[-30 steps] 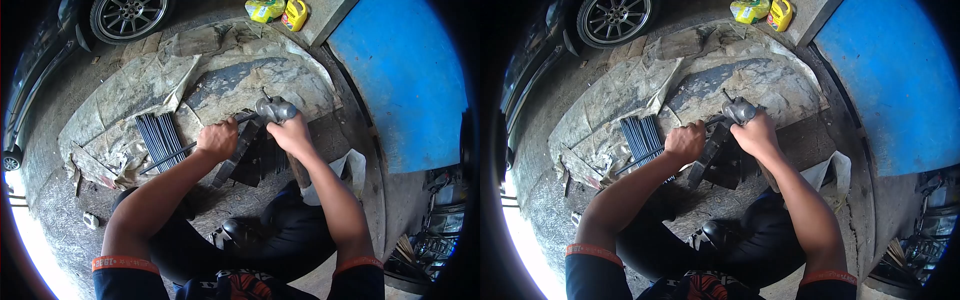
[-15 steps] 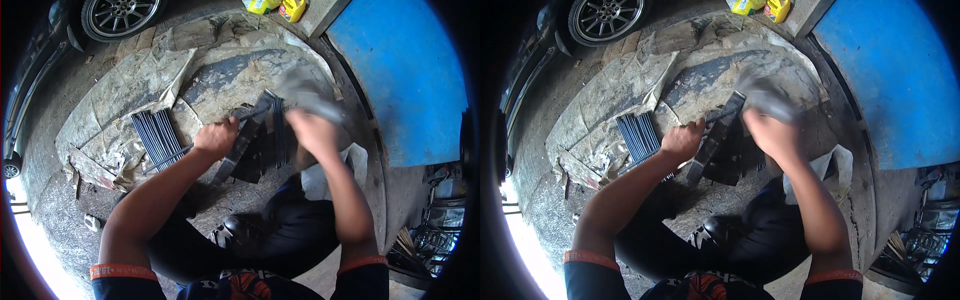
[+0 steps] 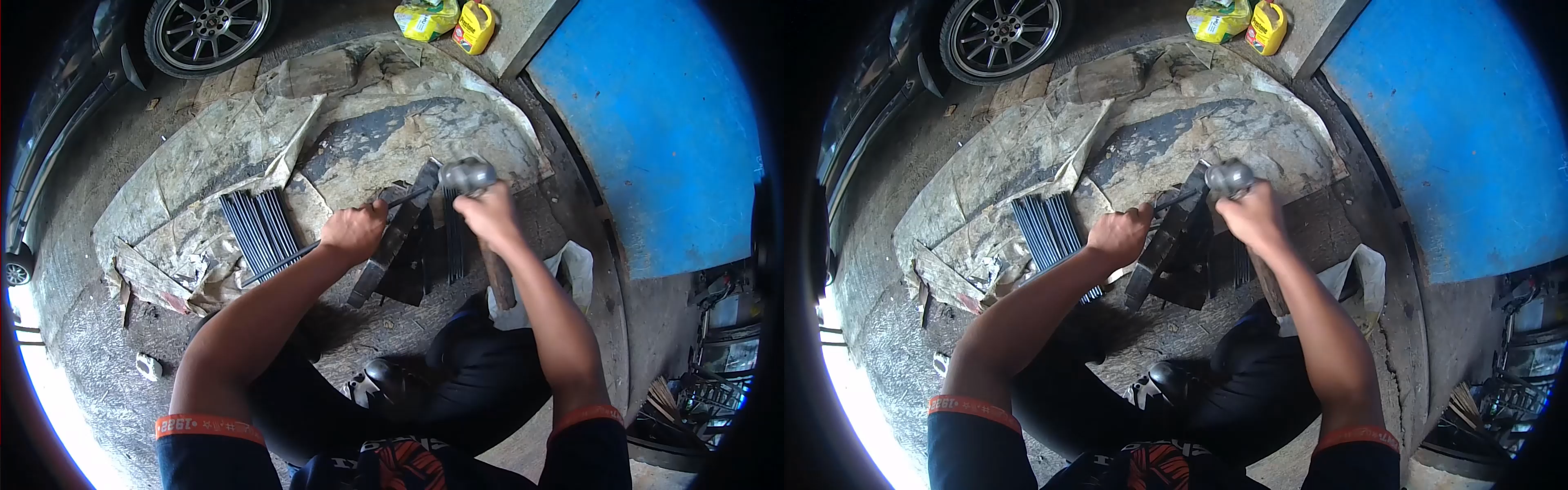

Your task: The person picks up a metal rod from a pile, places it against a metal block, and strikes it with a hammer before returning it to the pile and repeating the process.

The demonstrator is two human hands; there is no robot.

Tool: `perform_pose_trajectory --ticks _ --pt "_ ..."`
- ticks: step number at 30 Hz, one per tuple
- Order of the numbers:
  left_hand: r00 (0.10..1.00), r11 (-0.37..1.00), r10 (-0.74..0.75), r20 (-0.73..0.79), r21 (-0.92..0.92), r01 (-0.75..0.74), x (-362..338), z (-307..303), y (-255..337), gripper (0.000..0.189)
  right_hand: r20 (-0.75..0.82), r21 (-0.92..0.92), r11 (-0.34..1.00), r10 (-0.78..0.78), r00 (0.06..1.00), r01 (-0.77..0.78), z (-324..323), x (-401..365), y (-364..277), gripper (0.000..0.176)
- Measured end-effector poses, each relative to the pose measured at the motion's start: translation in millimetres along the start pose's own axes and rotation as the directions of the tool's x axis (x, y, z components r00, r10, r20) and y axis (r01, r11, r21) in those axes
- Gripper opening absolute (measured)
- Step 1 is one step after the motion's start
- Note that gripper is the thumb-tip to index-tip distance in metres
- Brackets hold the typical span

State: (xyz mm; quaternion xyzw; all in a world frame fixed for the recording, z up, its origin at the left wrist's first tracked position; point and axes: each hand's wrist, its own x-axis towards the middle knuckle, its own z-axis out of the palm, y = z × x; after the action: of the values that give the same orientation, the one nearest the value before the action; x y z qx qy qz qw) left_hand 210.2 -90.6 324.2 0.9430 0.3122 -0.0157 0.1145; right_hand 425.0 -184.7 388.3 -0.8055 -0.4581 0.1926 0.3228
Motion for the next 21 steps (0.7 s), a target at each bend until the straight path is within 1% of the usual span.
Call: perform_pose_trajectory --ticks 1,2,3,5,6,7,8,9,10,11,12,13,14,15,16,17,18,19,20,21 --pt "1.0 1.0 -0.002 -0.007 -0.005 0.002 1.1 -1.9 -0.6 0.027 -0.025 0.167 0.986 0.025 0.999 -0.02 -9.1 0.9 -7.5 0.015" --pt "1.0 0.999 -0.012 -0.003 -0.032 0.012 0.3 -4.8 0.8 0.022 -0.071 0.327 0.945 0.034 0.997 -0.009 -24.9 -6.7 -31.7 0.015" --pt "1.0 0.998 -0.02 0.012 -0.059 0.021 -2.1 -6.2 3.2 0.018 -0.11 0.482 0.876 0.061 0.992 0.0 -42.7 -18.4 -58.1 0.015" --pt "0.999 0.999 -0.011 0.033 -0.043 0.013 -1.1 -6.2 3.6 0.019 -0.274 0.66 0.711 -0.073 0.959 0.243 -61.0 -24.6 -77.6 0.013" --pt "1.0 0.999 0.002 0.004 -0.038 -0.002 -0.5 -3.8 3.7 0.019 -0.261 0.703 0.659 -0.108 0.959 0.266 -66.3 -24.2 -76.2 0.013" --pt "0.999 0.999 0.017 -0.029 -0.03 -0.018 0.8 -2.7 2.9 0.019 -0.263 0.707 0.654 -0.108 0.959 0.267 -56.1 -26.0 -70.0 0.013" --pt "0.999 1.0 0.014 -0.038 -0.022 -0.015 4.9 -3.3 0.4 0.019 -0.182 0.416 0.896 -0.087 0.98 0.156 -37.8 -26.6 -58.9 0.013" --pt "1.0 1.0 0.011 -0.028 -0.016 -0.012 7.1 -2.7 -0.5 0.022 -0.113 0.045 0.998 -0.036 0.993 0.042 -22.2 -23.0 -43.0 0.013" --pt "1.0 1.0 0.015 -0.005 -0.016 -0.015 2.7 0.5 2.7 0.026 -0.07 -0.097 0.994 -0.063 0.996 0.056 2.4 -15.5 -4.0 0.014" --pt "1.0 1.0 0.023 -0.017 -0.016 -0.023 -1.1 2.3 6.2 0.026 -0.038 -0.237 0.968 -0.09 0.995 0.078 18.6 -7.8 26.7 0.016" --pt "0.999 1.0 0.02 -0.047 -0.02 -0.021 -0.9 1.4 5.6 0.023 -0.065 -0.241 0.966 -0.106 0.992 0.087 13.4 -7.3 30.5 0.016" --pt "0.997 0.999 0.012 -0.076 -0.032 -0.015 0.3 -5.6 6.8 0.02 -0.048 -0.135 0.988 -0.078 0.996 0.071 5.8 -11.8 33.9 0.017" --pt "1.0 0.999 0.023 -0.019 -0.042 -0.023 -0.8 -9.5 7.0 0.021 -0.007 -0.035 0.998 -0.051 0.999 0.051 0.5 -12.2 36.6 0.02" --pt "1.0 0.998 0.017 -0.023 -0.055 -0.018 -3.4 -16.0 9.4 0.021 0.001 -0.048 0.997 -0.055 0.998 0.055 -6.2 -13.1 25.5 0.02" --pt "1.0 0.998 -0.008 0.006 -0.069 0.008 -5.6 -21.4 11.8 0.022 0.043 0.084 0.995 0.049 0.998 -0.053 -15.1 -18.9 5.9 0.019" --pt "0.999 0.997 -0.03 0.037 -0.073 0.032 -5.9 -24.4 11.7 0.022 0.094 0.219 0.962 0.148 0.985 -0.165 -19.7 -23.1 -10.5 0.019" --pt "0.999 0.997 -0.028 0.044 -0.07 0.031 -4.7 -23.7 10.3 0.022 0.113 0.281 0.935 0.19 0.975 -0.215 -18.6 -24.9 -19.4 0.019" --pt "0.999 0.998 -0.022 0.025 -0.052 0.023 -4.0 -21.2 9.0 0.028 0.115 0.285 0.933 0.196 0.974 -0.222 -12.1 -24.3 -18.6 0.019" --pt "1.0 0.999 -0.016 0.0 -0.035 0.016 -3.1 -19.7 7.5 0.034 0.079 0.212 0.973 0.072 0.994 -0.087 -4.4 -20.8 -15.2 0.021" --pt "1.0 0.999 -0.017 0.0 -0.035 0.017 -3.0 -19.2 6.4 0.034 0.052 0.131 0.99 -0.058 0.997 0.051 3.1 -17.1 -11.1 0.024"
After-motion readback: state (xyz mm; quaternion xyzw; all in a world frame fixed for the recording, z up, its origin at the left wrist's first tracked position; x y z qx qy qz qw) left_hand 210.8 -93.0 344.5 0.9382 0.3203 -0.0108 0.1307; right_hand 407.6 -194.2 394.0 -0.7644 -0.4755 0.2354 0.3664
